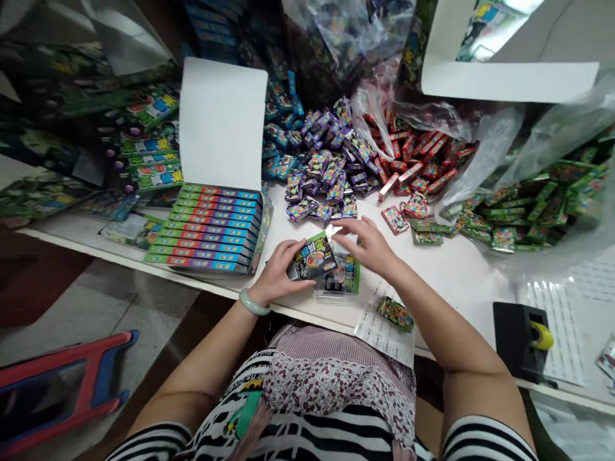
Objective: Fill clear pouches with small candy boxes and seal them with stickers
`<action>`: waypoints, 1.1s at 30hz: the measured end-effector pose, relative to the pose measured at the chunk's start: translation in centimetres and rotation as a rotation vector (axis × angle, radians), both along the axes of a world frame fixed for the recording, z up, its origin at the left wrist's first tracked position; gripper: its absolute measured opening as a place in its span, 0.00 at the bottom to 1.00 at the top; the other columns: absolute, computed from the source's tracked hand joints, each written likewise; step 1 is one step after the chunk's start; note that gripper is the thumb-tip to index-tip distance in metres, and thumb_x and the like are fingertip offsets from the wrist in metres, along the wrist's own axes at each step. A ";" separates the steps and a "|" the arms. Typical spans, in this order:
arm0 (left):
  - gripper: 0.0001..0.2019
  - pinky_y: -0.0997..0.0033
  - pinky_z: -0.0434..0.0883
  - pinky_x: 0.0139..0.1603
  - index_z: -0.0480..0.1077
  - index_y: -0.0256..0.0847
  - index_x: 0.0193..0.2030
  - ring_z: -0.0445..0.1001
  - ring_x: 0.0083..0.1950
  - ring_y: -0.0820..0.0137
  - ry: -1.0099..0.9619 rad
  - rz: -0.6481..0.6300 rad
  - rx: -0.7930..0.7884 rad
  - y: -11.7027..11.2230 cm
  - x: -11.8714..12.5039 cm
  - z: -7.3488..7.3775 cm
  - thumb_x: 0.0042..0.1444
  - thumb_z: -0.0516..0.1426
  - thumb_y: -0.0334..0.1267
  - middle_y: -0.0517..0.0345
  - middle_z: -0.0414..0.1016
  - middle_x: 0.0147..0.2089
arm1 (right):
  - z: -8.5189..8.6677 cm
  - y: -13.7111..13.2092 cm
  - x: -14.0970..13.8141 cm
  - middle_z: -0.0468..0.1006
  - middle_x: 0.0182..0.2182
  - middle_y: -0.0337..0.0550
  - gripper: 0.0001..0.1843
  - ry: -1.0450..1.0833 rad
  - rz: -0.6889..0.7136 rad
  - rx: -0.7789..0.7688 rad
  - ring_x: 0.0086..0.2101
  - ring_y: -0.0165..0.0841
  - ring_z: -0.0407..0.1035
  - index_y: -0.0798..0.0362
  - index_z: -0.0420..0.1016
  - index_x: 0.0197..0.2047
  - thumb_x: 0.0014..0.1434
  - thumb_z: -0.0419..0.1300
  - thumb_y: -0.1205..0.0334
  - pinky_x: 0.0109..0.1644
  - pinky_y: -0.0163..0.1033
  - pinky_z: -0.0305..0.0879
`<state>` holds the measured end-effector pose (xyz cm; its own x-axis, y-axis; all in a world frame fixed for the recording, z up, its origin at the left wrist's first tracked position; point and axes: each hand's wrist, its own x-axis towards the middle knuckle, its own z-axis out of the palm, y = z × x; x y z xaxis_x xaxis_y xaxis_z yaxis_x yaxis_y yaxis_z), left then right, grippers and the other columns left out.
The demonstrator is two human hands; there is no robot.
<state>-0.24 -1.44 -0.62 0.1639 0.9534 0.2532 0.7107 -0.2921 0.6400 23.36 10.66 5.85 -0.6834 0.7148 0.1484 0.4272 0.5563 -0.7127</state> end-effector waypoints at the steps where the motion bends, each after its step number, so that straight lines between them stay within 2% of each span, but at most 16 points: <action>1: 0.46 0.46 0.68 0.64 0.54 0.44 0.72 0.66 0.62 0.53 -0.015 0.003 0.013 -0.3 -0.2 0.1 0.50 0.66 0.56 0.43 0.63 0.59 | 0.3 1.2 -1.2 0.82 0.46 0.46 0.18 0.064 -0.080 0.000 0.50 0.41 0.74 0.49 0.75 0.54 0.68 0.53 0.51 0.61 0.55 0.63; 3: 0.47 0.47 0.68 0.64 0.52 0.44 0.72 0.67 0.62 0.53 -0.050 -0.008 0.054 -0.9 -0.7 0.3 0.50 0.66 0.56 0.43 0.63 0.59 | 0.7 4.1 -4.6 0.82 0.44 0.47 0.16 0.095 -0.133 0.027 0.45 0.39 0.75 0.52 0.77 0.49 0.66 0.54 0.53 0.53 0.47 0.68; 6: 0.48 0.47 0.68 0.64 0.50 0.45 0.73 0.67 0.62 0.52 -0.087 0.013 0.107 -1.9 -1.1 0.5 0.50 0.66 0.56 0.42 0.63 0.60 | 0.8 8.6 -11.5 0.82 0.44 0.49 0.14 -0.121 -0.032 0.169 0.47 0.41 0.74 0.55 0.80 0.45 0.65 0.57 0.56 0.55 0.47 0.64; 9: 0.50 0.45 0.69 0.62 0.49 0.47 0.73 0.68 0.62 0.50 -0.088 0.062 0.125 -2.7 -1.4 0.6 0.49 0.66 0.57 0.41 0.63 0.61 | 0.0 12.2 -18.3 0.79 0.50 0.59 0.18 -0.405 -0.056 0.360 0.53 0.49 0.68 0.59 0.79 0.49 0.64 0.57 0.56 0.58 0.53 0.58; 11: 0.51 0.45 0.71 0.61 0.48 0.48 0.74 0.69 0.61 0.50 -0.090 0.070 0.136 -3.2 -1.7 0.6 0.48 0.67 0.57 0.41 0.63 0.60 | -1.0 13.8 -21.7 0.76 0.53 0.64 0.25 -0.569 -0.070 0.389 0.56 0.53 0.65 0.63 0.76 0.54 0.61 0.61 0.52 0.60 0.54 0.54; 13: 0.51 0.45 0.72 0.60 0.47 0.48 0.74 0.69 0.60 0.50 -0.094 0.060 0.147 -3.5 -2.0 0.6 0.48 0.67 0.57 0.41 0.64 0.60 | -2.0 14.7 -24.0 0.74 0.56 0.66 0.34 -0.683 -0.075 0.357 0.57 0.54 0.63 0.65 0.72 0.58 0.56 0.65 0.48 0.61 0.54 0.52; 15: 0.52 0.45 0.73 0.59 0.47 0.48 0.74 0.70 0.60 0.49 -0.088 0.060 0.148 -3.7 -2.4 0.5 0.47 0.67 0.57 0.41 0.64 0.60 | -2.9 15.3 -25.3 0.72 0.57 0.68 0.39 -0.734 -0.084 0.327 0.57 0.54 0.63 0.66 0.69 0.60 0.53 0.67 0.48 0.61 0.54 0.53; 18: 0.53 0.43 0.72 0.59 0.46 0.49 0.74 0.70 0.60 0.48 -0.074 0.081 0.128 -3.6 -2.9 0.2 0.46 0.67 0.56 0.40 0.64 0.60 | -3.3 15.6 -25.8 0.71 0.57 0.68 0.34 -0.736 -0.073 0.327 0.55 0.52 0.65 0.63 0.70 0.60 0.56 0.64 0.51 0.59 0.53 0.55; 21: 0.51 0.44 0.72 0.59 0.47 0.49 0.74 0.70 0.60 0.49 -0.086 0.084 0.124 -3.2 -3.2 0.1 0.47 0.67 0.56 0.41 0.64 0.60 | -2.5 15.2 -24.7 0.70 0.57 0.66 0.28 -0.706 -0.062 0.361 0.55 0.52 0.64 0.60 0.72 0.59 0.58 0.62 0.55 0.58 0.53 0.57; 24: 0.49 0.46 0.73 0.59 0.48 0.48 0.73 0.70 0.60 0.51 -0.108 0.085 0.157 -2.9 -3.3 0.1 0.49 0.66 0.57 0.41 0.64 0.59 | -1.4 13.8 -21.0 0.64 0.63 0.65 0.27 -0.506 -0.020 0.418 0.59 0.53 0.61 0.58 0.71 0.58 0.56 0.63 0.58 0.60 0.55 0.56; 27: 0.48 0.46 0.72 0.61 0.49 0.47 0.73 0.69 0.61 0.51 -0.103 0.110 0.153 -3.0 -3.5 -0.1 0.50 0.65 0.58 0.41 0.64 0.60 | -0.9 11.3 -14.2 0.61 0.67 0.60 0.27 -0.223 0.051 0.340 0.64 0.49 0.57 0.55 0.70 0.58 0.55 0.65 0.58 0.65 0.53 0.55; 29: 0.47 0.45 0.70 0.62 0.50 0.46 0.72 0.69 0.61 0.51 -0.087 0.142 0.132 -3.2 -3.6 -0.3 0.50 0.65 0.59 0.42 0.64 0.60 | -1.1 9.2 -8.8 0.67 0.62 0.57 0.26 -0.116 0.054 0.226 0.62 0.46 0.60 0.53 0.70 0.56 0.55 0.66 0.54 0.64 0.52 0.57; 31: 0.46 0.45 0.69 0.63 0.52 0.46 0.71 0.68 0.61 0.51 -0.076 0.162 0.126 -3.2 -3.6 -0.5 0.50 0.65 0.58 0.43 0.64 0.60 | -1.4 6.9 -3.6 0.73 0.55 0.52 0.25 -0.118 -0.004 0.136 0.57 0.44 0.66 0.52 0.70 0.53 0.55 0.66 0.51 0.61 0.52 0.61; 33: 0.45 0.45 0.68 0.63 0.53 0.46 0.71 0.68 0.62 0.51 -0.072 0.155 0.129 -2.9 -3.4 -0.6 0.51 0.65 0.57 0.44 0.64 0.60 | -1.9 4.6 0.4 0.75 0.49 0.50 0.24 -0.207 -0.081 0.087 0.53 0.44 0.68 0.52 0.71 0.50 0.54 0.67 0.49 0.59 0.51 0.64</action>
<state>-3.62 -4.34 -1.23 -0.0049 0.9247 0.3807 0.7074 -0.2659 0.6549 23.73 15.22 3.93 -0.6465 0.7592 0.0747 0.6050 0.5698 -0.5561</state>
